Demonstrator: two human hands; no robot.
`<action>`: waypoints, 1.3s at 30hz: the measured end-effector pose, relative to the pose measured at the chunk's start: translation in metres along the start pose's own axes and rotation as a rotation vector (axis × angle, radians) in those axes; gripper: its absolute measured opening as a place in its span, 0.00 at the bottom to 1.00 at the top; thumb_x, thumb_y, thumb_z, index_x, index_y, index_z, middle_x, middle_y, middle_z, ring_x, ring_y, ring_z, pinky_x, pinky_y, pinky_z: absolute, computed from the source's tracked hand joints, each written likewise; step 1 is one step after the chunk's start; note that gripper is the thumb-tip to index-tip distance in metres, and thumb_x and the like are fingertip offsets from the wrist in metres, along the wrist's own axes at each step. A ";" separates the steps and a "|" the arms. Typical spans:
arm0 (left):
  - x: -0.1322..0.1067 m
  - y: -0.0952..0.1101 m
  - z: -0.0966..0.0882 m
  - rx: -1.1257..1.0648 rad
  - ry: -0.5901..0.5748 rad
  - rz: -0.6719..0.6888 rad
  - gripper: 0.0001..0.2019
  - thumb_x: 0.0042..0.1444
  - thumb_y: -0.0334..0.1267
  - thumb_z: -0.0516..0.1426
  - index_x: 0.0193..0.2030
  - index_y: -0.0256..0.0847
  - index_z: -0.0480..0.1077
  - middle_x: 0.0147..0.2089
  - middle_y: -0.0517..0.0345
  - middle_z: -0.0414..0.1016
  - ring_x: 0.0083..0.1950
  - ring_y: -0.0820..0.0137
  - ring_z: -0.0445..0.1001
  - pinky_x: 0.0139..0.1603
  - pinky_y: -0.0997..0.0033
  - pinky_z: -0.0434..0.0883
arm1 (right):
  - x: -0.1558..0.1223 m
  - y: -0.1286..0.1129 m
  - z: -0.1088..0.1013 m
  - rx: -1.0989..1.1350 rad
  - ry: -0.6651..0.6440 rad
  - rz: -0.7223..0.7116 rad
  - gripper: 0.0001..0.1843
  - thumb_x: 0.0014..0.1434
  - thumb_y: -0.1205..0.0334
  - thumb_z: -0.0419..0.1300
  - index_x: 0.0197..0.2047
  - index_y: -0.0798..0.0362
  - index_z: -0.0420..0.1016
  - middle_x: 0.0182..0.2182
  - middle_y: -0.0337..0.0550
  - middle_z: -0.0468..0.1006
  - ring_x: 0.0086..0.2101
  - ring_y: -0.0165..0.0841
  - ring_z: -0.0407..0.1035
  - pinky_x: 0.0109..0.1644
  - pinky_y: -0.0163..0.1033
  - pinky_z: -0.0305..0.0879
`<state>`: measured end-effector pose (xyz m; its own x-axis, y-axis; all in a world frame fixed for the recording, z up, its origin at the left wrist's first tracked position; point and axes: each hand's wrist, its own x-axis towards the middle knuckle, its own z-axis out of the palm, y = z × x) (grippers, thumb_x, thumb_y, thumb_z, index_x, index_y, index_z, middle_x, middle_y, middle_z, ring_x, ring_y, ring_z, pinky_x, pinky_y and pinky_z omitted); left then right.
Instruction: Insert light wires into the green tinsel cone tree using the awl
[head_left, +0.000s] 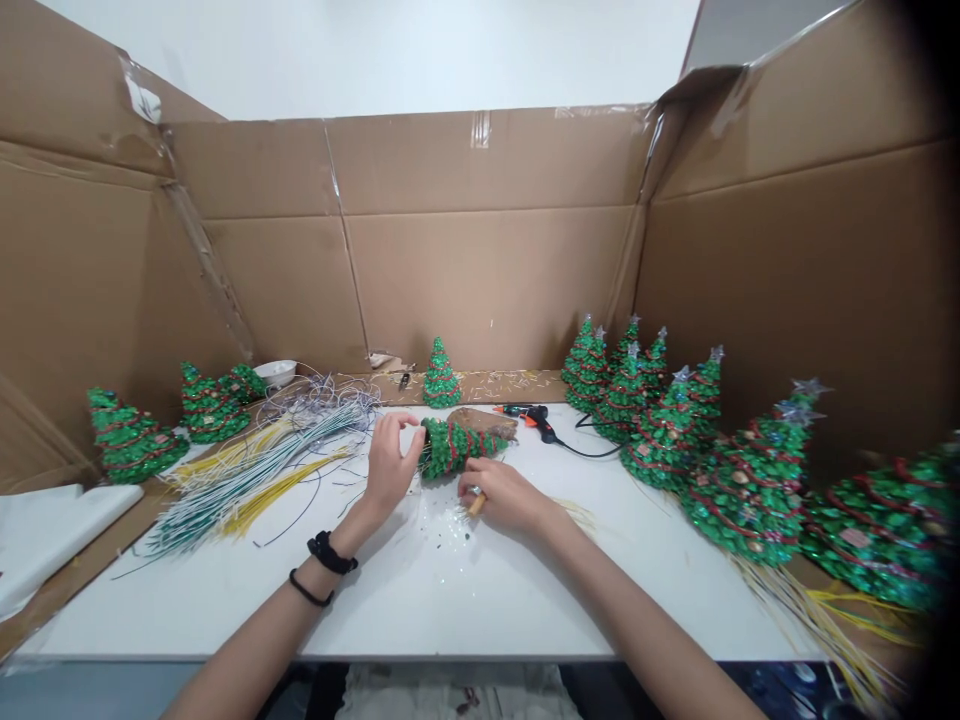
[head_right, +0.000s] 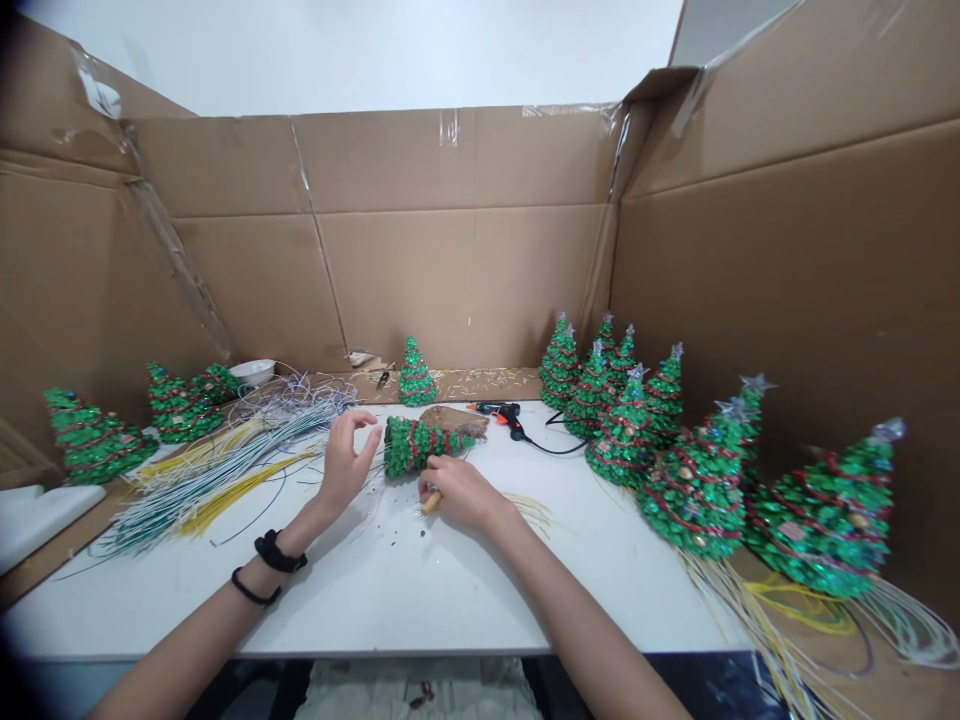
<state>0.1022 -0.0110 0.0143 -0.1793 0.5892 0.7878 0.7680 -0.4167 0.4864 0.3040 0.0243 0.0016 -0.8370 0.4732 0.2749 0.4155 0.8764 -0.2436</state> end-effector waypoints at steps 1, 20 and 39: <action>-0.003 0.004 -0.001 -0.014 0.007 0.067 0.06 0.60 0.40 0.50 0.36 0.41 0.63 0.37 0.55 0.69 0.41 0.66 0.65 0.47 0.64 0.62 | 0.000 0.000 0.002 0.002 -0.008 0.009 0.06 0.53 0.73 0.58 0.33 0.53 0.73 0.32 0.42 0.71 0.33 0.30 0.64 0.33 0.32 0.54; -0.054 0.059 0.037 -0.687 -0.666 -0.454 0.20 0.59 0.49 0.50 0.51 0.36 0.64 0.24 0.65 0.62 0.22 0.77 0.61 0.24 0.76 0.59 | 0.008 -0.016 -0.014 0.866 0.537 0.109 0.17 0.60 0.47 0.54 0.41 0.50 0.75 0.26 0.39 0.71 0.29 0.31 0.67 0.35 0.37 0.66; -0.045 0.054 0.033 -0.984 -0.700 -0.620 0.17 0.54 0.51 0.57 0.32 0.36 0.67 0.14 0.64 0.66 0.15 0.80 0.53 0.20 0.76 0.45 | 0.000 0.022 -0.035 1.330 0.988 0.332 0.16 0.47 0.46 0.66 0.29 0.51 0.74 0.27 0.39 0.79 0.28 0.30 0.69 0.34 0.36 0.63</action>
<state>0.1720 -0.0371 -0.0076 0.2418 0.9616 0.1299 -0.1305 -0.1004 0.9864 0.3255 0.0468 0.0283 -0.0402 0.9306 0.3638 -0.4821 0.3009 -0.8228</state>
